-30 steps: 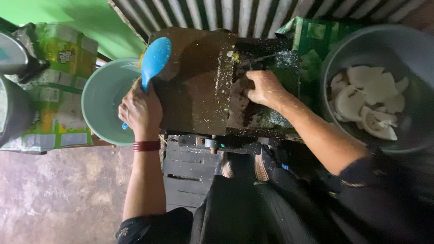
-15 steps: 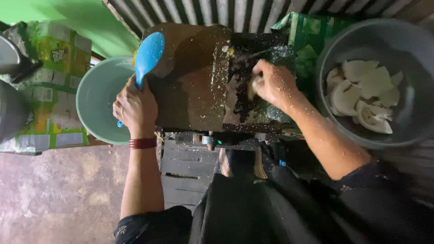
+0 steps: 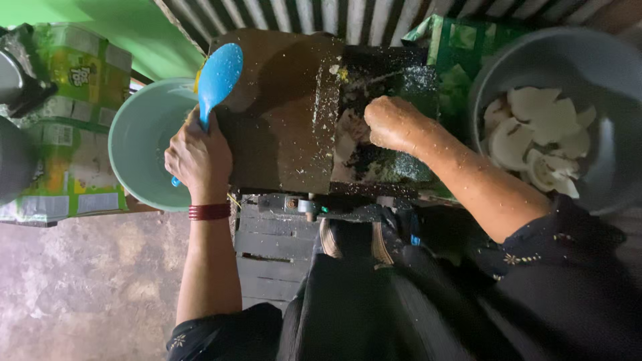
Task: The person grates coconut flesh by pressing coconut halves against the blade of a manual grater machine, holding the machine steady with one hand while moving the coconut with the other. They then lift a cloth bag of grated coconut and scrape the remaining gratings into a basin.
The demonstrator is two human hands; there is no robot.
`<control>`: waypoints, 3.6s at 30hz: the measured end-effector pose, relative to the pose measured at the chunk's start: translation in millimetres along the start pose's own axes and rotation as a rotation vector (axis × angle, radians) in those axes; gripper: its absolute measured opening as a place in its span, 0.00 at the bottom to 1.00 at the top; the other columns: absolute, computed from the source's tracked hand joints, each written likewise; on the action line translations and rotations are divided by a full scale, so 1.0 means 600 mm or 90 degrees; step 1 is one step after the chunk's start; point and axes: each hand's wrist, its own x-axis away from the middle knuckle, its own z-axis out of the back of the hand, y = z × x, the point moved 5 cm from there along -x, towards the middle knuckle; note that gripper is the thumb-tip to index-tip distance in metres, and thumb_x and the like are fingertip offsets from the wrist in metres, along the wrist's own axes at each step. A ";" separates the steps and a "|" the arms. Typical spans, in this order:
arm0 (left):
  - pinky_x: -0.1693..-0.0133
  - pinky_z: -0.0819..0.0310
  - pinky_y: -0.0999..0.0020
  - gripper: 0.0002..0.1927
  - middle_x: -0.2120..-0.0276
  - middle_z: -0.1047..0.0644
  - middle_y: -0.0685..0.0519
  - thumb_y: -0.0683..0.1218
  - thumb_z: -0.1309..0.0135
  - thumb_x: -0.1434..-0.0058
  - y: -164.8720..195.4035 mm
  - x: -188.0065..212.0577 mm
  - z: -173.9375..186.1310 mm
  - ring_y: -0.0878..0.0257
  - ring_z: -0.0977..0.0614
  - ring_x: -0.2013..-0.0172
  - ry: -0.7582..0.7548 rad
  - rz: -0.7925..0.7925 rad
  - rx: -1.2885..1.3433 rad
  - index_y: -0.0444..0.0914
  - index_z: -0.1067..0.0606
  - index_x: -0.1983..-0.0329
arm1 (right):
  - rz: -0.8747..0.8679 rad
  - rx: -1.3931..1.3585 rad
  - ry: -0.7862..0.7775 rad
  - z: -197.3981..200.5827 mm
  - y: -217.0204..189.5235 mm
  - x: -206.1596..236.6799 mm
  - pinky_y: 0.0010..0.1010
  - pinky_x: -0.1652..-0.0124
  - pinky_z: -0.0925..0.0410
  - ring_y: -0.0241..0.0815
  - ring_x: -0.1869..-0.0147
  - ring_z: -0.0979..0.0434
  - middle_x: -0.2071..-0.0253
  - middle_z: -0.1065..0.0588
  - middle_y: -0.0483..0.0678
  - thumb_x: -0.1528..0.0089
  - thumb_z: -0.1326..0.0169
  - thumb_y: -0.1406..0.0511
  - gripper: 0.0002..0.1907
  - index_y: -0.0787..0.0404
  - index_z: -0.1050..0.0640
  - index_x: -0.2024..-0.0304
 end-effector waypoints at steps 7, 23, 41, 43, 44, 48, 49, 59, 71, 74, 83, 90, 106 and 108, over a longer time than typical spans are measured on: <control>0.61 0.23 0.48 0.13 0.64 0.17 0.42 0.53 0.45 0.32 0.002 0.002 0.000 0.41 0.16 0.64 -0.001 0.005 0.005 0.49 0.17 0.48 | 0.036 0.019 0.041 -0.023 -0.005 -0.012 0.51 0.60 0.25 0.64 0.61 0.19 0.69 0.22 0.64 0.48 0.42 0.72 0.03 0.69 0.21 0.76; 0.61 0.23 0.50 0.14 0.62 0.17 0.43 0.53 0.45 0.32 -0.001 0.003 -0.005 0.42 0.15 0.64 -0.007 0.000 -0.013 0.47 0.17 0.48 | 0.112 0.014 0.104 -0.054 0.002 -0.028 0.53 0.64 0.26 0.66 0.65 0.20 0.74 0.24 0.64 0.52 0.43 0.73 0.02 0.67 0.21 0.79; 0.61 0.23 0.49 0.14 0.64 0.17 0.43 0.53 0.44 0.32 -0.003 0.005 -0.006 0.42 0.16 0.65 -0.019 0.004 -0.013 0.47 0.17 0.48 | 0.130 -0.008 0.057 -0.091 -0.012 -0.058 0.48 0.64 0.25 0.61 0.66 0.18 0.73 0.23 0.65 0.42 0.48 0.73 0.09 0.72 0.22 0.76; 0.61 0.23 0.49 0.14 0.64 0.17 0.43 0.54 0.44 0.32 -0.007 0.006 -0.009 0.42 0.15 0.65 -0.016 -0.002 -0.015 0.47 0.17 0.48 | -0.015 -0.077 -0.013 -0.084 0.011 -0.059 0.46 0.64 0.22 0.58 0.64 0.16 0.68 0.22 0.63 0.42 0.49 0.75 0.06 0.70 0.21 0.72; 0.61 0.22 0.50 0.14 0.63 0.17 0.43 0.54 0.44 0.32 -0.007 0.005 -0.011 0.42 0.15 0.64 -0.009 -0.010 -0.019 0.47 0.17 0.48 | -0.087 -0.112 -0.048 -0.080 0.024 -0.053 0.46 0.64 0.21 0.57 0.63 0.15 0.65 0.21 0.62 0.42 0.50 0.76 0.06 0.70 0.21 0.69; 0.60 0.24 0.44 0.13 0.66 0.15 0.46 0.55 0.42 0.37 -0.010 0.003 -0.011 0.41 0.16 0.67 0.060 -0.022 -0.062 0.50 0.15 0.54 | 0.042 -0.289 0.256 -0.031 0.008 -0.011 0.47 0.54 0.27 0.63 0.54 0.19 0.57 0.22 0.68 0.48 0.38 0.68 0.23 0.72 0.24 0.52; 0.60 0.23 0.45 0.13 0.65 0.16 0.45 0.55 0.42 0.35 -0.011 0.003 -0.015 0.41 0.16 0.66 0.038 -0.020 -0.045 0.49 0.15 0.52 | 0.000 -0.318 0.207 -0.043 0.004 -0.004 0.47 0.53 0.27 0.64 0.53 0.19 0.57 0.22 0.67 0.48 0.37 0.67 0.25 0.72 0.26 0.51; 0.60 0.25 0.44 0.14 0.63 0.16 0.43 0.55 0.43 0.34 -0.011 0.002 -0.015 0.39 0.16 0.63 0.029 -0.024 -0.037 0.47 0.17 0.51 | -0.126 -0.559 0.185 -0.008 0.015 0.060 0.42 0.59 0.20 0.53 0.54 0.15 0.38 0.22 0.55 0.43 0.48 0.67 0.24 0.58 0.18 0.43; 0.59 0.24 0.45 0.13 0.63 0.17 0.41 0.54 0.45 0.32 -0.013 0.000 -0.016 0.39 0.17 0.63 -0.010 0.006 0.000 0.48 0.17 0.50 | 0.051 0.104 -0.173 -0.025 -0.028 0.025 0.41 0.42 0.25 0.52 0.41 0.28 0.49 0.25 0.55 0.46 0.43 0.68 0.19 0.66 0.22 0.52; 0.60 0.24 0.46 0.14 0.63 0.17 0.41 0.55 0.43 0.33 -0.012 -0.001 -0.016 0.39 0.16 0.64 0.010 -0.003 -0.012 0.46 0.16 0.51 | 0.173 0.202 -0.058 -0.010 -0.045 0.032 0.56 0.38 0.38 0.57 0.37 0.34 0.49 0.29 0.58 0.51 0.34 0.52 0.30 0.65 0.24 0.54; 0.60 0.24 0.47 0.15 0.63 0.17 0.41 0.55 0.44 0.34 -0.010 -0.002 -0.012 0.39 0.16 0.64 -0.003 0.018 0.003 0.46 0.16 0.50 | 0.002 0.191 0.058 0.053 -0.050 0.055 0.49 0.48 0.29 0.57 0.41 0.32 0.40 0.33 0.62 0.50 0.37 0.61 0.38 0.66 0.29 0.38; 0.60 0.24 0.46 0.13 0.64 0.17 0.42 0.56 0.44 0.32 -0.007 -0.004 -0.011 0.39 0.16 0.63 -0.010 0.025 -0.017 0.47 0.16 0.51 | 0.038 0.086 -0.071 0.002 -0.021 0.047 0.40 0.50 0.26 0.51 0.47 0.27 0.50 0.31 0.57 0.43 0.42 0.69 0.15 0.68 0.22 0.53; 0.61 0.23 0.48 0.13 0.64 0.17 0.43 0.53 0.45 0.32 0.001 0.004 -0.003 0.41 0.16 0.64 -0.017 0.008 -0.004 0.49 0.17 0.48 | 0.177 0.073 0.085 -0.049 -0.037 0.024 0.49 0.53 0.28 0.62 0.57 0.22 0.66 0.25 0.61 0.49 0.45 0.72 0.04 0.66 0.19 0.77; 0.61 0.22 0.49 0.13 0.63 0.17 0.43 0.54 0.44 0.32 0.003 0.004 -0.001 0.41 0.15 0.64 0.003 -0.011 -0.007 0.48 0.17 0.48 | 0.172 0.054 0.098 -0.054 -0.038 0.016 0.50 0.54 0.28 0.63 0.59 0.22 0.68 0.24 0.62 0.48 0.45 0.72 0.04 0.66 0.19 0.76</control>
